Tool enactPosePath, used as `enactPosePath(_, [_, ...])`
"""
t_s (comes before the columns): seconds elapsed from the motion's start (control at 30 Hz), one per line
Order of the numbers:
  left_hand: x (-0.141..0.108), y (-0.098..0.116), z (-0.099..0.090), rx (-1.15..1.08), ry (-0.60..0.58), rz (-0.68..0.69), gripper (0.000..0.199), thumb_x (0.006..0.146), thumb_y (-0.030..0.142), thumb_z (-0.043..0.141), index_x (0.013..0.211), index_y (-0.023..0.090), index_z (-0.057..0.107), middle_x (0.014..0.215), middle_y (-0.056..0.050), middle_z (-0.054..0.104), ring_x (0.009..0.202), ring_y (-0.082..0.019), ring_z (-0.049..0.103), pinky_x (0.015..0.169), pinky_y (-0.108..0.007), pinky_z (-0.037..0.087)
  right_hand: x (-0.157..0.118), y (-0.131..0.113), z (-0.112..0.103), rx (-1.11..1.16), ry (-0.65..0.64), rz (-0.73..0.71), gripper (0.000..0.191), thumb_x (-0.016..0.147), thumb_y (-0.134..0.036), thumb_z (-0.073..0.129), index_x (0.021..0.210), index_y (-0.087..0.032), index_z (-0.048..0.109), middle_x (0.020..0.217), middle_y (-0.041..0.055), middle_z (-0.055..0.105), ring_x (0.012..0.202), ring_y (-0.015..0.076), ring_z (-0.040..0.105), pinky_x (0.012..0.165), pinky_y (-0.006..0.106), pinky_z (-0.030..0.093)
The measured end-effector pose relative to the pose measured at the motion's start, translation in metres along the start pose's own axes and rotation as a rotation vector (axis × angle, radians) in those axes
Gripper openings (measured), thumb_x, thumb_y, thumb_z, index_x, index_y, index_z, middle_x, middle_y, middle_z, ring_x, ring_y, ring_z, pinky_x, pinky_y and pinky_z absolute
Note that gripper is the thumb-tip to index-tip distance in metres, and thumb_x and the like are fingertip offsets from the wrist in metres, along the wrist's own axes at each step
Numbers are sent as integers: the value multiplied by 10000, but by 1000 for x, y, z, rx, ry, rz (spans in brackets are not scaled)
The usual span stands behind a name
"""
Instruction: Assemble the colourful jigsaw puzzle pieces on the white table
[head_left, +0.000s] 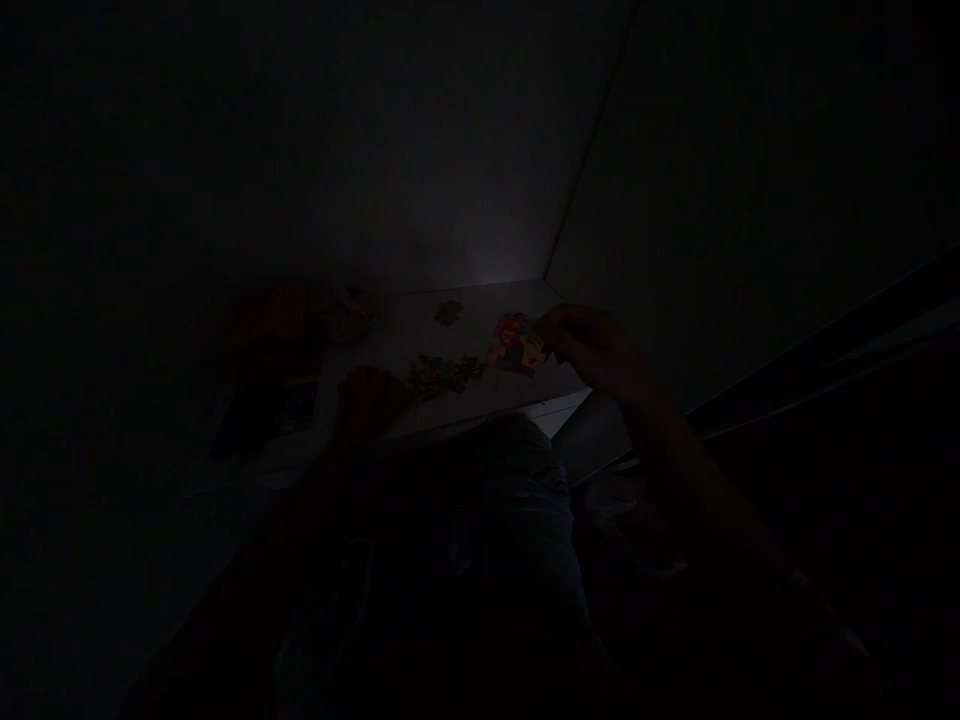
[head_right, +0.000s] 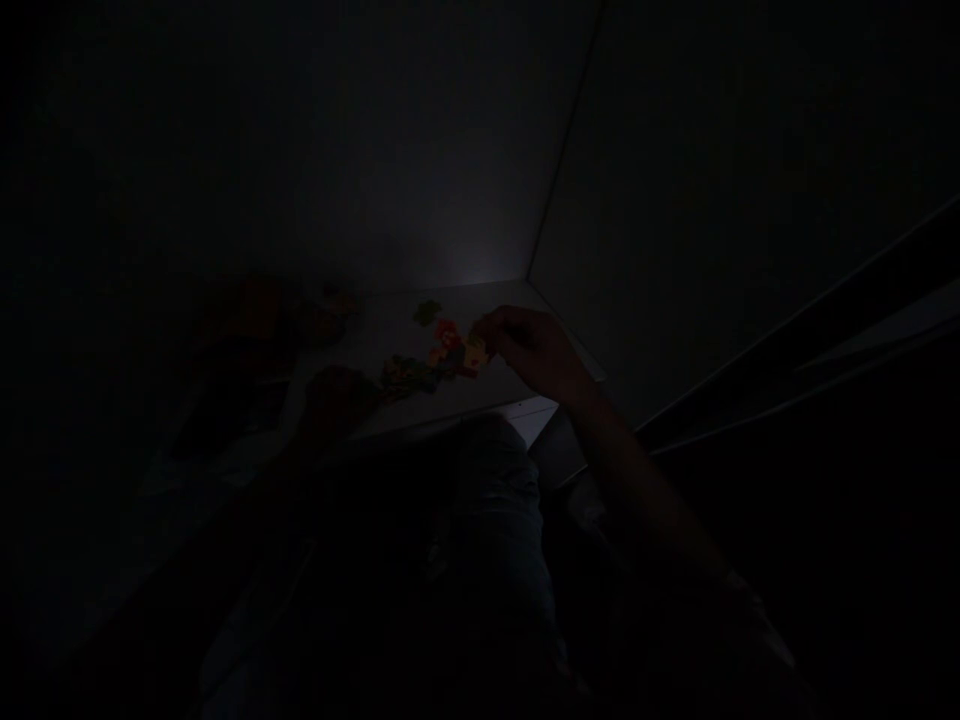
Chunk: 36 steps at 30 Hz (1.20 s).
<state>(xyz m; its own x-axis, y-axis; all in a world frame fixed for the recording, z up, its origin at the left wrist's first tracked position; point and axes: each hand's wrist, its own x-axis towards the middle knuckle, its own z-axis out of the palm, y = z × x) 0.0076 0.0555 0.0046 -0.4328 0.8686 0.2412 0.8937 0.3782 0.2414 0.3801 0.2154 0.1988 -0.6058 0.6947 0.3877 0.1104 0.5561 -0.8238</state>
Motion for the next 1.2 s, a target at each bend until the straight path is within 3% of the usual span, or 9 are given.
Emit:
enactPosePath(0.33, [-4, 1, -4, -39, -20, 38, 513, 1140, 539, 828, 1449, 130, 790, 1538, -242, 776, 1430, -449, 670, 1289, -589, 496, 3, 1, 4, 5, 41, 67, 466, 1106, -664, 953, 858, -305, 788, 790, 39, 753, 786, 253, 755, 700, 387, 585])
enactPosePath(0.73, [-7, 9, -12, -115, -51, 13, 553, 1067, 526, 834, 1537, 236, 801, 1579, -225, 816, 1489, -474, 738, 1334, -611, 529, 11, 8, 9, -5, 147, -8, 659, 998, -958, 874, 869, -326, 739, 725, 33, 658, 679, 234, 632, 591, 384, 502])
enactPosePath(1.03, [-7, 5, -7, -139, -40, 45, 579, 1118, 488, 738, 1628, 216, 774, 1660, -246, 783, 1541, -467, 729, 1363, -618, 528, 17, 19, 13, -11, 130, 19, 602, 1028, -895, 880, 910, -316, 763, 737, 26, 665, 659, 215, 635, 571, 370, 495])
enactPosePath(1.2, [-6, 4, -5, -153, -16, 48, 573, 1145, 472, 705, 1656, 222, 773, 1678, -247, 787, 1572, -473, 711, 1375, -631, 526, 23, 31, 18, -1, 134, 36, 647, 1035, -940, 887, 917, -315, 763, 735, 26, 682, 668, 221, 657, 567, 363, 516])
